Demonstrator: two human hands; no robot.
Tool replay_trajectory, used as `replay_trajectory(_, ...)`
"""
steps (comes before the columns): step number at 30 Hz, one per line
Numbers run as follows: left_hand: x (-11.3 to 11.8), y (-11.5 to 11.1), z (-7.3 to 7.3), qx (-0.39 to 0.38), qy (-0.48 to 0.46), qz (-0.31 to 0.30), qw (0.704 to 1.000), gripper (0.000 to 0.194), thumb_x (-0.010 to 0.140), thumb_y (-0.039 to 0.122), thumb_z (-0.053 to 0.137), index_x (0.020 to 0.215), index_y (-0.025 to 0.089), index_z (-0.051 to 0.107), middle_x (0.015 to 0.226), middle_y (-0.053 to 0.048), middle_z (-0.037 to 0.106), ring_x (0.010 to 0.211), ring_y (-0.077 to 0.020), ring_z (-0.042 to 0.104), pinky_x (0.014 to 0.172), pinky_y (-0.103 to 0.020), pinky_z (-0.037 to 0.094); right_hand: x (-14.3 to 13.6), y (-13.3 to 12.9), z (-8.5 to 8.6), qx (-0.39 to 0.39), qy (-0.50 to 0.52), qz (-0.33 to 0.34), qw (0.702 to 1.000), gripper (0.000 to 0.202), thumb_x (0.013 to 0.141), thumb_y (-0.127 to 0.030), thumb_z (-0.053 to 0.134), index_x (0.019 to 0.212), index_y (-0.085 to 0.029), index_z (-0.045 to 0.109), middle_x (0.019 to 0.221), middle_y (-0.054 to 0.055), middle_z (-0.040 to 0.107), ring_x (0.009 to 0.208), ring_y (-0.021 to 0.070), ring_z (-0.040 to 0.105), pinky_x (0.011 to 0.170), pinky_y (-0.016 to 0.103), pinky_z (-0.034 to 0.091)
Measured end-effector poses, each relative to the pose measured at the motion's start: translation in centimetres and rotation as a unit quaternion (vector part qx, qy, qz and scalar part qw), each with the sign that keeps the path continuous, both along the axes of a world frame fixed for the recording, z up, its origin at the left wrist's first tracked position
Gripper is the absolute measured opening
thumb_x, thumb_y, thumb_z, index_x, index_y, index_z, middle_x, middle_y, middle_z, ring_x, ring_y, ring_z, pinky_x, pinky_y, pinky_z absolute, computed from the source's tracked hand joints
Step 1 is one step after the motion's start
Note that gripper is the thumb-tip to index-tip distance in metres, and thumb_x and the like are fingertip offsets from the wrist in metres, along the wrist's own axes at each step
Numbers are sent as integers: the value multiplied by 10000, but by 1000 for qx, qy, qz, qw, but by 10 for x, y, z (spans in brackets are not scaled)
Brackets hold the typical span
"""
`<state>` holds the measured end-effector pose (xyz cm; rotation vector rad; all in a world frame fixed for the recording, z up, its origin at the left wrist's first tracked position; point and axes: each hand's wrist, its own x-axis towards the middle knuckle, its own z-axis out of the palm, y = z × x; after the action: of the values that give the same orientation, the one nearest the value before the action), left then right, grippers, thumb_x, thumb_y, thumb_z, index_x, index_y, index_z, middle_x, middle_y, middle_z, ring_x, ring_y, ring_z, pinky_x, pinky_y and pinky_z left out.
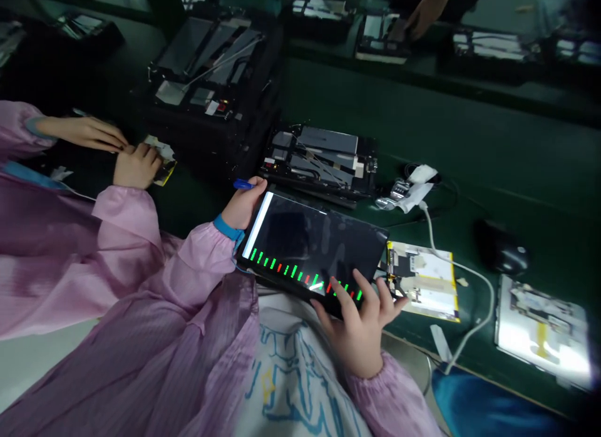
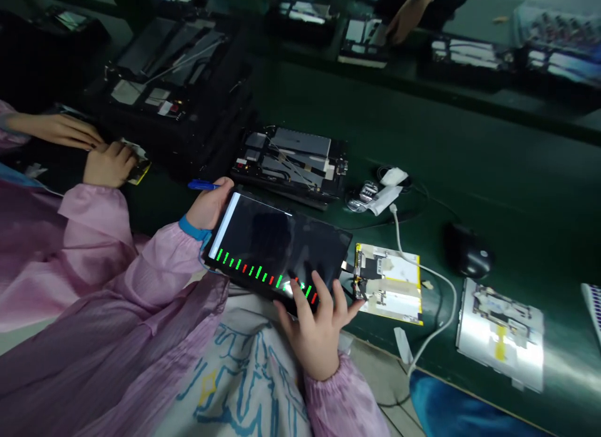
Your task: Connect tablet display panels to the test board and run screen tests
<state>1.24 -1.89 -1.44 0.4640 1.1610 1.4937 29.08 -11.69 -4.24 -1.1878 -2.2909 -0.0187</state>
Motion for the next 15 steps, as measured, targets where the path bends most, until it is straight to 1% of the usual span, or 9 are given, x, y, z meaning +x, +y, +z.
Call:
replay_trajectory(2, 1, 0, 1, -3, 8, 2, 1000, 301, 824, 244, 671, 670, 171, 422, 588, 60, 423, 526, -79, 480, 559, -212, 397, 1, 0, -5, 10, -4, 1, 1000, 378, 773, -332, 707, 1140, -278, 630, 1254, 142, 551, 1326, 433, 330, 994, 810, 166)
replay_trajectory(5, 1, 1, 1, -5, 18, 6, 1000, 297, 831, 242, 664, 666, 169, 428, 592, 58, 416, 524, -76, 472, 558, -211, 394, -3, 2, -5, 11, -13, 18, 1000, 396, 784, -281, 693, 1172, -325, 623, 1255, 110, 569, 1329, 412, 344, 1008, 798, 166)
replay_trajectory(7, 1, 1, 1, -5, 21, 7, 1000, 295, 834, 233, 657, 661, 169, 426, 589, 57, 407, 519, -76, 462, 551, -210, 386, -4, 4, -4, -4, -29, 33, 999, 426, 796, -256, 678, 1206, -343, 601, 1276, 94, 573, 1344, 403, 339, 1016, 790, 168)
replay_trajectory(9, 1, 2, 0, -1, 20, 7, 1000, 284, 835, 216, 647, 660, 167, 428, 588, 54, 406, 523, -78, 459, 547, -208, 380, -4, 5, -4, -15, -31, 43, 998, 453, 796, -266, 680, 1231, -334, 576, 1303, 100, 562, 1370, 412, 306, 1011, 792, 177)
replay_trajectory(12, 1, 2, 0, 5, 24, 8, 1000, 281, 823, 209, 653, 657, 165, 431, 590, 51, 401, 528, -80, 454, 544, -207, 379, 0, 4, -9, -6, 20, 43, 999, 561, 757, -316, 725, 1272, -309, 502, 1351, 143, 512, 1392, 443, 259, 981, 800, 219)
replay_trajectory(15, 1, 2, 1, 0, 41, 5, 999, 295, 816, 229, 662, 651, 167, 426, 589, 49, 383, 518, -81, 436, 530, -209, 369, 4, 2, -14, 5, 78, 30, 996, 699, 721, -300, 750, 1324, -339, 399, 1389, 145, 466, 1396, 456, 251, 965, 808, 234)
